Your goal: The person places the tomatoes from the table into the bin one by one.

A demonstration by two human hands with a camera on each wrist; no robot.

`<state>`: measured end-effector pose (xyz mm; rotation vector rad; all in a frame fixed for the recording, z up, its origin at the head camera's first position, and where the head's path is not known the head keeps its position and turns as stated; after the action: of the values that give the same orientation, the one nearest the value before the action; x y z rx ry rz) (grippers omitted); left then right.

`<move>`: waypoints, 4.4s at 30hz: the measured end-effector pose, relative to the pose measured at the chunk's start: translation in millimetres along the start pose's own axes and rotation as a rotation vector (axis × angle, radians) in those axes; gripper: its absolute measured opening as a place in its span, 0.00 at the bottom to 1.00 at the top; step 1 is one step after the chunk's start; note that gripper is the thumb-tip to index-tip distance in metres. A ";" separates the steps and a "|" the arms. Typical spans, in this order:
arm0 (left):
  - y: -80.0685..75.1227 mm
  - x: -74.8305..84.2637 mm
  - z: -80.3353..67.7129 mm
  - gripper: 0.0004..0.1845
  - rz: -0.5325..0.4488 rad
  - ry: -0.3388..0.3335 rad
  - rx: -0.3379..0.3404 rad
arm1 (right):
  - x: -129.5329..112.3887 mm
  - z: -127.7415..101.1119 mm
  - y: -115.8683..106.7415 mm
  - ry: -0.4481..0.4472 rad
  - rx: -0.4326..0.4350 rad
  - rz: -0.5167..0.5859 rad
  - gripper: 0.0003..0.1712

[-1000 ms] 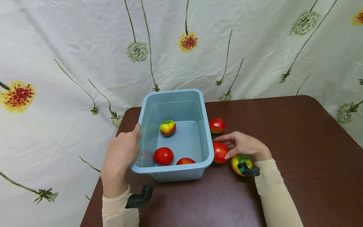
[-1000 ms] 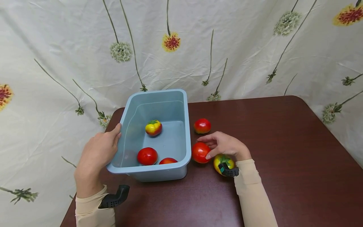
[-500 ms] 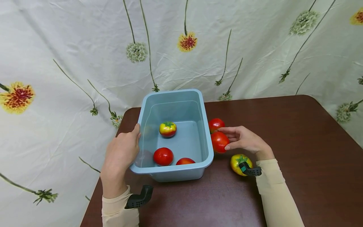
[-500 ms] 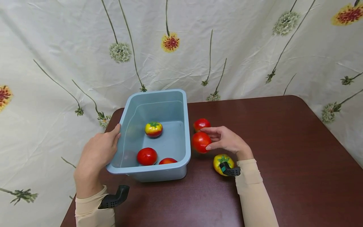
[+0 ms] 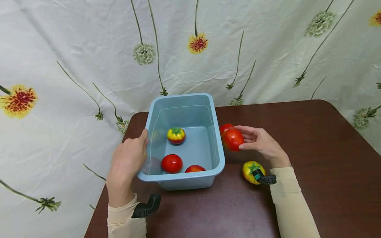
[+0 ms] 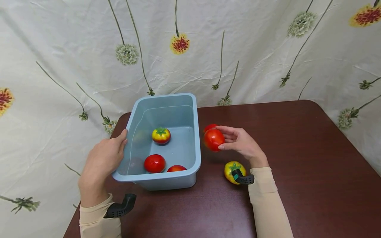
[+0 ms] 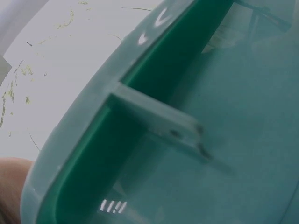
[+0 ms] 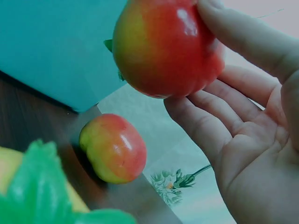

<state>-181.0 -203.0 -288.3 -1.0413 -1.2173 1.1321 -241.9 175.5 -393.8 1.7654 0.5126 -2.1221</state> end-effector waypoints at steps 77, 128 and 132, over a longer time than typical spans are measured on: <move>-0.5 2.1 -1.1 0.24 0.023 -0.007 0.015 | -80.4 -11.6 27.4 -0.353 0.158 0.172 0.35; 1.9 3.2 -0.6 0.24 -0.001 -0.011 0.001 | -75.5 -2.7 53.9 -0.192 0.076 0.040 0.33; 1.9 3.5 -0.6 0.23 0.001 -0.008 0.008 | -75.2 -5.8 48.8 -0.173 0.087 0.071 0.33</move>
<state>-180.5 -199.3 -289.7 -1.0323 -1.2173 1.1427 -200.7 137.1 -323.8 1.5986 0.3126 -2.2513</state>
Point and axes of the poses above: each hand's wrist, its own z-axis towards the middle knuckle, its own y-axis out of the palm, x = y × z, the point moved 4 cm from there along z, towards the middle knuckle, and after that the axes turned 6 degrees about -y, right-handed, at the moved point
